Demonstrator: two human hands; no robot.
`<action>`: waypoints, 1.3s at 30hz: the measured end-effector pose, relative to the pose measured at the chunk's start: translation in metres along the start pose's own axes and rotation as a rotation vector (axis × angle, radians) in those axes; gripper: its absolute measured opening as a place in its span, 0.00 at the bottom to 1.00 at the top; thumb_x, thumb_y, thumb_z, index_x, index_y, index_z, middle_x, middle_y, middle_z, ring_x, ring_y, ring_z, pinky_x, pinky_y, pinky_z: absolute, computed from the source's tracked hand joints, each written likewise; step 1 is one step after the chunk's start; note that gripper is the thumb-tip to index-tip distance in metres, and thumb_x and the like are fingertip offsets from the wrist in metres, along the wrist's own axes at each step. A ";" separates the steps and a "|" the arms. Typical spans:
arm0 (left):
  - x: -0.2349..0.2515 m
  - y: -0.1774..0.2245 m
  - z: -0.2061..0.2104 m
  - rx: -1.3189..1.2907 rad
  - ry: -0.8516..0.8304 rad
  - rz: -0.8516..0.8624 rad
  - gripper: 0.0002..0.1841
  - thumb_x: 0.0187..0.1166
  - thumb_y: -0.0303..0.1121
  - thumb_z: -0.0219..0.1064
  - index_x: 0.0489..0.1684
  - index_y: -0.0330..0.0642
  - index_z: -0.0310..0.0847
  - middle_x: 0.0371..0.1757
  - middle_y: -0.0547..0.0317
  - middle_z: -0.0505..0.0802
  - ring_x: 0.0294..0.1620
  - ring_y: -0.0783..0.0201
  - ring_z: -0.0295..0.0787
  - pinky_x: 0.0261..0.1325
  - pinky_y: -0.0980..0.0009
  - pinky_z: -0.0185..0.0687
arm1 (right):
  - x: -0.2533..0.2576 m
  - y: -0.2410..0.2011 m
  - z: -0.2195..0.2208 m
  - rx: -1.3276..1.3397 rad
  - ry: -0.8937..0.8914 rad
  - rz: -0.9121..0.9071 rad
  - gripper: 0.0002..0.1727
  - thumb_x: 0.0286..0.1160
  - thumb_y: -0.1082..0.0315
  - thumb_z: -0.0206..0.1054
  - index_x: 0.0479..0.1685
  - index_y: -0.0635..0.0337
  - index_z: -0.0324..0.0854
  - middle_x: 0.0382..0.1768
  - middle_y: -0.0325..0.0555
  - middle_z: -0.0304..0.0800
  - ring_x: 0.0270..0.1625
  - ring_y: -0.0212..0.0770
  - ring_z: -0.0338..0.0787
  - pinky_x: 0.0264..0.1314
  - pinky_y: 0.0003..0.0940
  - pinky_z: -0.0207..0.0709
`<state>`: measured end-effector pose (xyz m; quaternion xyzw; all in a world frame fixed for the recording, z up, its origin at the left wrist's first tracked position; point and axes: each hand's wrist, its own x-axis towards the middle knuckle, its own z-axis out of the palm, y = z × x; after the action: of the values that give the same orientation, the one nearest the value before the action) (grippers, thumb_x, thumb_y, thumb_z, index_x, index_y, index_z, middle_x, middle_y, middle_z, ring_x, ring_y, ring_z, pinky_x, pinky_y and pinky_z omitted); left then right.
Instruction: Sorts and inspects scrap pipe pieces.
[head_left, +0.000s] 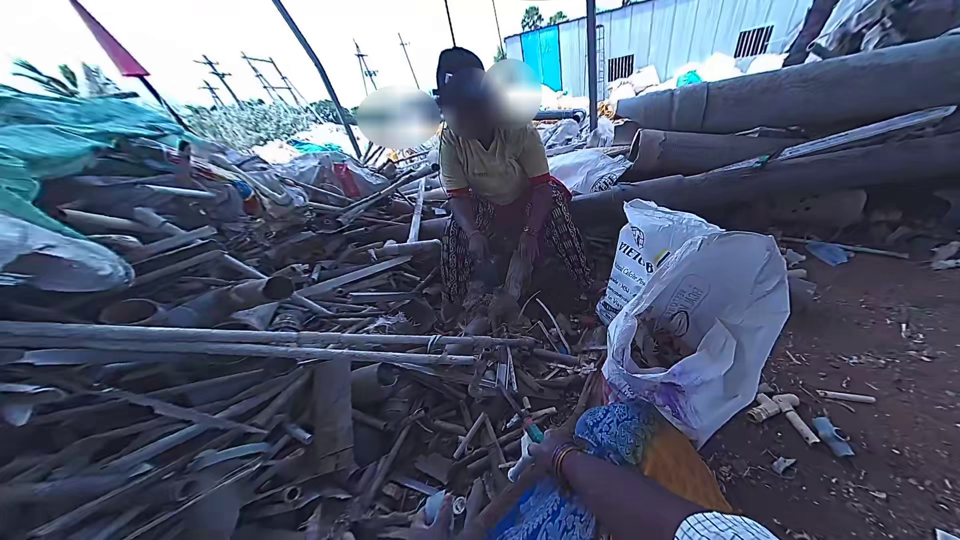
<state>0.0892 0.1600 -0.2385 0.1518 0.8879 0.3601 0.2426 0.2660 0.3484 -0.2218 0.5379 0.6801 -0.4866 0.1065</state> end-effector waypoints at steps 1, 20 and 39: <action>0.001 0.000 -0.001 0.030 -0.013 -0.018 0.28 0.85 0.45 0.68 0.71 0.26 0.78 0.67 0.28 0.87 0.74 0.36 0.81 0.80 0.42 0.69 | 0.002 0.000 0.001 -0.002 0.002 0.000 0.33 0.87 0.46 0.59 0.70 0.71 0.78 0.71 0.66 0.82 0.76 0.56 0.82 0.77 0.56 0.72; -0.134 0.029 -0.325 0.642 1.542 0.358 0.22 0.88 0.42 0.59 0.52 0.25 0.83 0.48 0.32 0.92 0.59 0.35 0.88 0.82 0.37 0.55 | 0.028 0.020 0.016 0.056 0.164 -0.143 0.27 0.86 0.52 0.65 0.57 0.76 0.83 0.54 0.70 0.87 0.57 0.62 0.87 0.64 0.62 0.75; -0.071 0.062 -0.082 0.531 -0.168 0.380 0.43 0.81 0.50 0.70 0.94 0.42 0.54 0.93 0.41 0.62 0.93 0.42 0.55 0.93 0.44 0.44 | -0.029 -0.002 0.011 0.768 -0.196 -0.387 0.05 0.89 0.71 0.55 0.51 0.63 0.73 0.21 0.34 0.72 0.17 0.25 0.70 0.21 0.19 0.66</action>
<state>0.1104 0.1252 -0.1202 0.4017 0.8835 0.1415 0.1953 0.2713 0.3217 -0.2067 0.3522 0.5247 -0.7640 -0.1302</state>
